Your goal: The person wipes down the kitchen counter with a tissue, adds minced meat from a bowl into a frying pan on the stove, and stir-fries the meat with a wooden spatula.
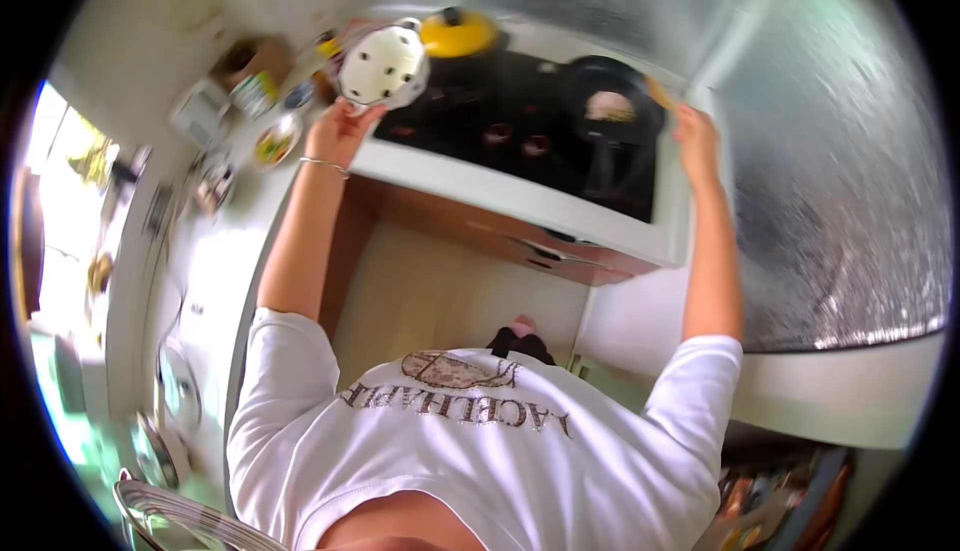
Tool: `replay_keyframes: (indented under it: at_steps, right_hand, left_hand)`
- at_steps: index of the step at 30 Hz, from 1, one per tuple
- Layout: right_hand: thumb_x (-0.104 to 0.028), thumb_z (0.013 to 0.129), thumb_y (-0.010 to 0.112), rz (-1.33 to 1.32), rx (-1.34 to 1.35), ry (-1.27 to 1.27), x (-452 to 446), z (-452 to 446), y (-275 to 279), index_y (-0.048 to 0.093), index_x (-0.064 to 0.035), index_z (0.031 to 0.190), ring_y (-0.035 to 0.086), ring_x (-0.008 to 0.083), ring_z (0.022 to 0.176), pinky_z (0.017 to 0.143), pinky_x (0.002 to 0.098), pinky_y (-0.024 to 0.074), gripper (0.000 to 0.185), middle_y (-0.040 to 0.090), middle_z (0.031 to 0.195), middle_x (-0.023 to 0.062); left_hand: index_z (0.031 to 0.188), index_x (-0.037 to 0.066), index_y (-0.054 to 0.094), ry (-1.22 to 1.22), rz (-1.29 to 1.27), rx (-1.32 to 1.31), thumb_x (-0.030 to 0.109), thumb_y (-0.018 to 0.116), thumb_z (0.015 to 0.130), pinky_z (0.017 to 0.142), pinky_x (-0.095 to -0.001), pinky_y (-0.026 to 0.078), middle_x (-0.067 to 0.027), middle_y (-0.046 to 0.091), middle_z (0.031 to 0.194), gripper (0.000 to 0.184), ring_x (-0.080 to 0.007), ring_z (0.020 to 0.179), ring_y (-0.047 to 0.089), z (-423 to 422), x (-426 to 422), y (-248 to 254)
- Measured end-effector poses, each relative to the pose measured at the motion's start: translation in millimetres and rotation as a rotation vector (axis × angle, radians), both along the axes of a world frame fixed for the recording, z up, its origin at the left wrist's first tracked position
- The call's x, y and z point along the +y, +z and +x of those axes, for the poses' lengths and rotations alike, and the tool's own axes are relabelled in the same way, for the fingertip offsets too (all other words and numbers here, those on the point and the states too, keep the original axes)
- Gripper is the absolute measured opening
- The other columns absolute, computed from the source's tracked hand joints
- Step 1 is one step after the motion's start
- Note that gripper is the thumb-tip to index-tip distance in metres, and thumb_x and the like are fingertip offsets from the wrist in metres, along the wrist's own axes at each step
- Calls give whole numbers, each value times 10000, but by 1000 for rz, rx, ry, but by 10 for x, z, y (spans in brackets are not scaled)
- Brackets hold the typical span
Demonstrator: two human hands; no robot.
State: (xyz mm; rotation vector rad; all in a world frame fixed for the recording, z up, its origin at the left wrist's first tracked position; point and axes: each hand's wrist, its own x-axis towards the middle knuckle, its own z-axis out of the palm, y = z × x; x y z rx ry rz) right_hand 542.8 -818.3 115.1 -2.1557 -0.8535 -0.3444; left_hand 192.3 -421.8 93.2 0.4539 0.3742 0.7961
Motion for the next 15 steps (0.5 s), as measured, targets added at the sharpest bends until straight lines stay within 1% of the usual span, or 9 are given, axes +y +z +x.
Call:
replay_keyframes:
  at_steps: [1,2,3,4,6,7,8,12,15]
  right_hand:
    - [-176,883,473,226,-23,48,63,134,-283,593,-19,1096,609,167,748,695,287,466,290,615,969,81]
    - [-209,892,483,299,96,48,104,120,-371,595,-21,1099,610,164,798,728,285,472,302,616,984,66]
    - [-223,893,502,476,70,15,205,-23,-456,595,-20,1102,610,181,822,764,286,479,305,613,982,81]
    - [-193,873,549,839,347,101,238,52,-587,599,11,1071,608,199,835,798,282,482,288,611,974,96]
    - [-116,854,570,1135,445,76,231,252,-857,504,82,1115,564,236,968,843,299,497,334,565,1072,147]
    - [-101,862,554,1247,538,112,246,169,-938,473,76,1147,544,243,1002,860,302,495,345,542,1106,157]
    - [-86,870,537,1362,630,140,344,18,-978,442,71,1178,524,250,1036,877,306,493,358,519,1141,167]
    - [-55,882,511,1396,743,181,823,-1432,-615,434,58,1196,492,241,1090,914,299,475,342,492,1193,168]
    - [-60,889,506,1433,831,192,809,-1863,-632,434,54,1204,482,231,1109,924,295,470,343,475,1227,164]
  left_hand:
    - [710,-20,467,25,-92,23,43,385,911,891,-593,435,-218,552,955,226,-426,1014,524,-379,107,-200]
    - [720,-22,463,66,-181,42,46,381,914,885,-587,442,-223,552,948,222,-428,1007,527,-747,194,-384]
    - [723,-18,457,103,-193,32,51,380,916,892,-577,442,-224,551,944,219,-414,997,535,-1152,259,-569]
    - [725,-14,451,133,-204,17,55,378,918,900,-567,441,-224,550,941,217,-400,988,543,-1541,295,-701]
    - [721,0,442,235,-255,87,64,371,919,905,-528,456,-201,548,909,220,-346,941,565,-2293,338,-847]
    - [726,5,434,332,-279,146,73,361,921,898,-481,477,-164,542,871,219,-297,884,573,-2606,366,-976]
    - [726,5,434,367,-290,145,73,361,921,898,-481,477,-164,542,871,219,-297,884,573,-2930,442,-1165]
    - [722,24,424,581,-295,283,75,365,920,882,-433,487,-108,521,871,212,-262,857,561,-3989,839,-1860]
    - [727,24,426,747,-333,365,85,365,927,893,-437,480,-100,502,850,218,-241,854,537,-4393,983,-2072]
